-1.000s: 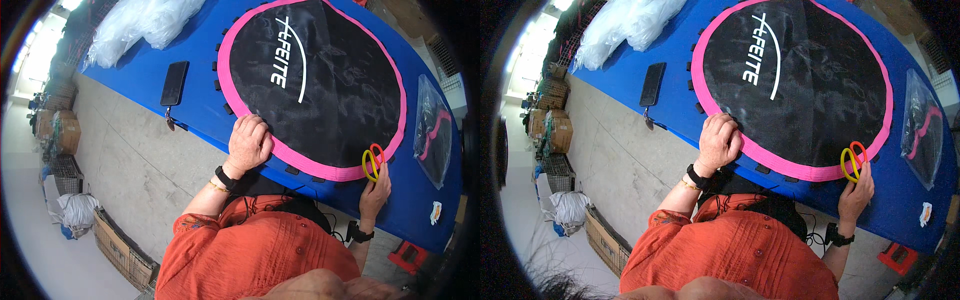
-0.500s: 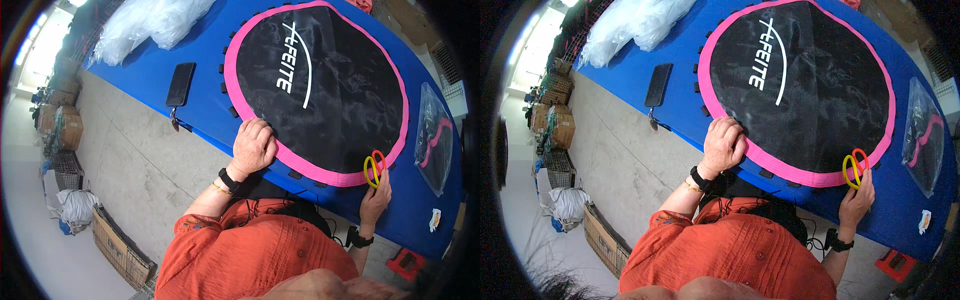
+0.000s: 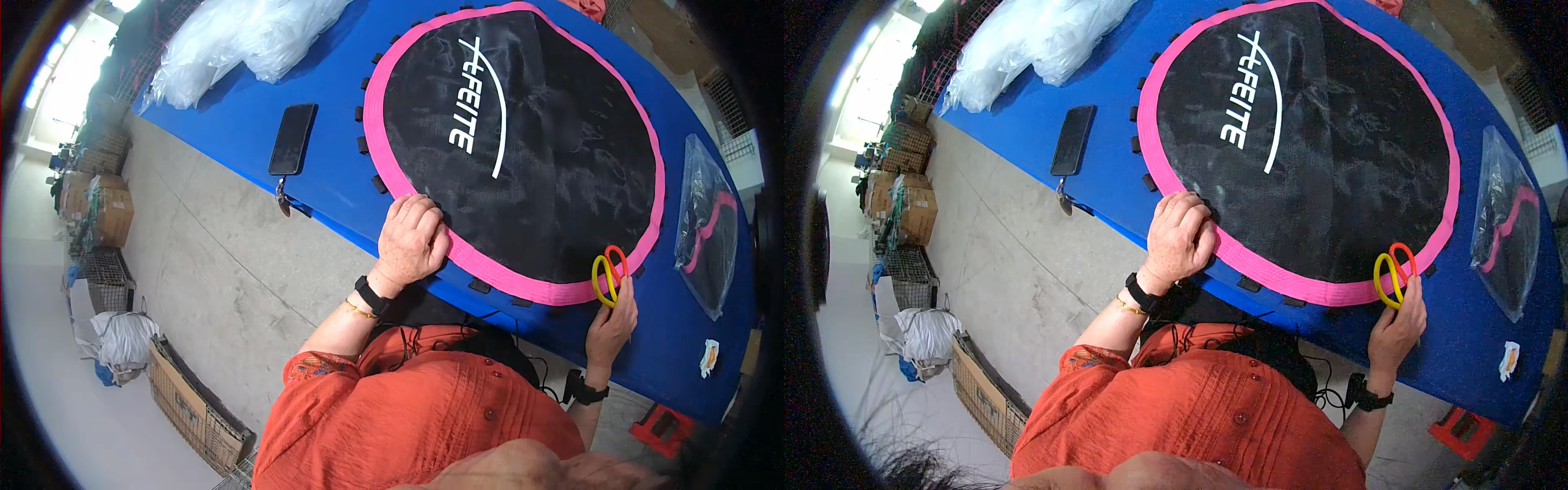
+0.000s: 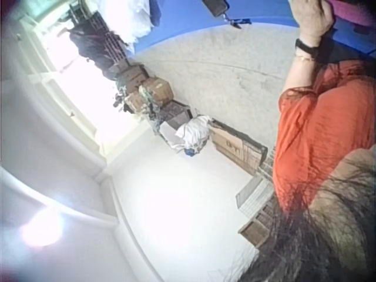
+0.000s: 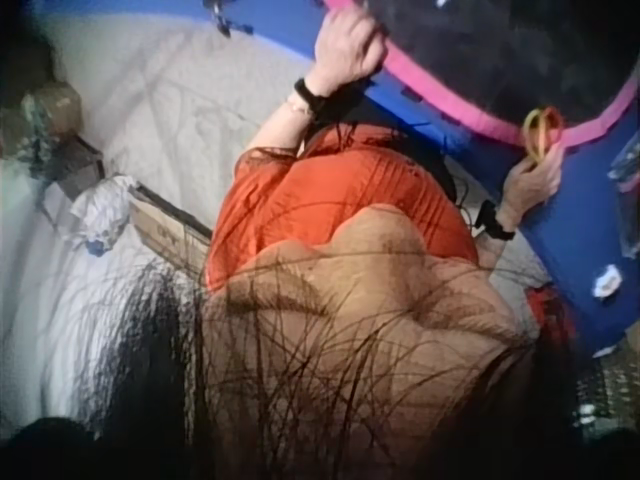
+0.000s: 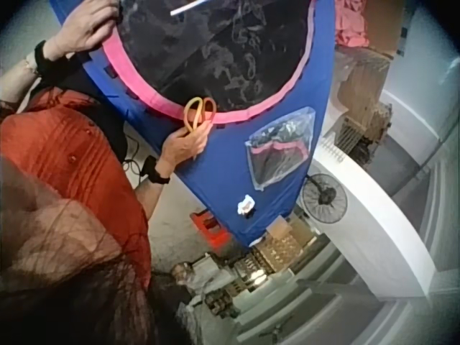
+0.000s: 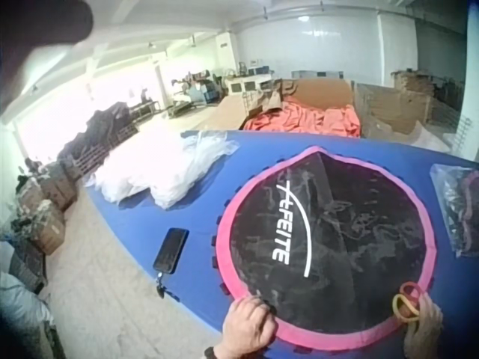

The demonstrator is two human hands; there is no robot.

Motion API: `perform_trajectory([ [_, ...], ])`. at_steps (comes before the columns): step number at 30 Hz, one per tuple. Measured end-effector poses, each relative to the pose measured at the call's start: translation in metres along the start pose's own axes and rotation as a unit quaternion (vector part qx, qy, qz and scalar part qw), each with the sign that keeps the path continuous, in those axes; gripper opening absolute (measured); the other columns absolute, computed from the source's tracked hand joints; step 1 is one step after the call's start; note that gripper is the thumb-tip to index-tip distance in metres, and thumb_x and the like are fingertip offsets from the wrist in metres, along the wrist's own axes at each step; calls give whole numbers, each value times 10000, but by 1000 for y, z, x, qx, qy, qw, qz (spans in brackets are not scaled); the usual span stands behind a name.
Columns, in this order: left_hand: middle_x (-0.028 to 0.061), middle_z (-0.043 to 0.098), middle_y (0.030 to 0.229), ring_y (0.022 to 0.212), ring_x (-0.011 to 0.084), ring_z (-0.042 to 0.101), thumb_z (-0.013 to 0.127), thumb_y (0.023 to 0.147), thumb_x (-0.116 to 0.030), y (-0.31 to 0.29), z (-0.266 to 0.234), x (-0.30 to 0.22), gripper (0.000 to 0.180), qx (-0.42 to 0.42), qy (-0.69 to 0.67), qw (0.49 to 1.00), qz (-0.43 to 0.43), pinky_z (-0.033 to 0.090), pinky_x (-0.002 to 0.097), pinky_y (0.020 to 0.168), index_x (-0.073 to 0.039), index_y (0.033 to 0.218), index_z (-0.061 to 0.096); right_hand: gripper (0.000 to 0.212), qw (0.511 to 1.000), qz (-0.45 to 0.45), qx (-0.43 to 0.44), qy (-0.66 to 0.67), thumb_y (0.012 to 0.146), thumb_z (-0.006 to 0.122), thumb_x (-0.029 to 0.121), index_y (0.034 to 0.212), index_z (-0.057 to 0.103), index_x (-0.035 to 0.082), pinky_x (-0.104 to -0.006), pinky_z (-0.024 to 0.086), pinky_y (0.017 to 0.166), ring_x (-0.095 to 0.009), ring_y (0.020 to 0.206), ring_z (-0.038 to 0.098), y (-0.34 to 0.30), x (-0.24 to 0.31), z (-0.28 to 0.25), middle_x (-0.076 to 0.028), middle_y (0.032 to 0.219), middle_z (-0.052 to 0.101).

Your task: Trimming the excess edges of a circular fabric mat using scissors at a workbench.

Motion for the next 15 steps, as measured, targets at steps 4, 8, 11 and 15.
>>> perform_trajectory([
  [4, 139, 695, 1050, 1080, 348, 690, 730, 821, -64, 0, 1, 0, 201, 5, 0, 1000, -1, 506, 486, 1044, -24, 1009, 674, 637, 1000, -4, -10, -4, 1037, 536, 34, 1656, 384, 55, -533, 340, 1240, -375, 1528, 454, -2, -1, -1, -172, 1671, 466],
  [8, 145, 699, 1059, 1085, 353, 691, 733, 820, -69, 1, 1, -1, 202, 6, 1, 1000, -2, 508, 486, 1041, -21, 1009, 679, 644, 1000, 3, -1, -3, 1029, 540, 20, 1654, 389, 59, -534, 342, 1239, -378, 1520, 463, 1, 0, -3, -175, 1665, 474],
  [11, 156, 701, 1069, 1088, 365, 690, 732, 819, -74, 1, 0, 0, 203, 0, 5, 1000, 1, 514, 488, 1033, -19, 1010, 688, 650, 1000, 6, 2, -1, 1019, 550, 12, 1649, 399, 64, -535, 348, 1235, -383, 1509, 475, 3, 2, -3, -181, 1657, 483],
  [15, 158, 698, 1091, 1091, 374, 685, 725, 823, -85, 0, 0, 1, 213, 1, 8, 1000, 0, 509, 487, 1031, -20, 1021, 684, 656, 1000, 6, -1, 6, 1011, 561, 9, 1646, 406, 68, -537, 358, 1228, -386, 1495, 491, 4, 4, -2, -188, 1652, 488],
])
Point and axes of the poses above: each hand's wrist, its own y-axis towards the middle knuckle, its own z-axis out of the palm, x = y × z, the point moved 9 cm from there along y, towards the middle knuckle
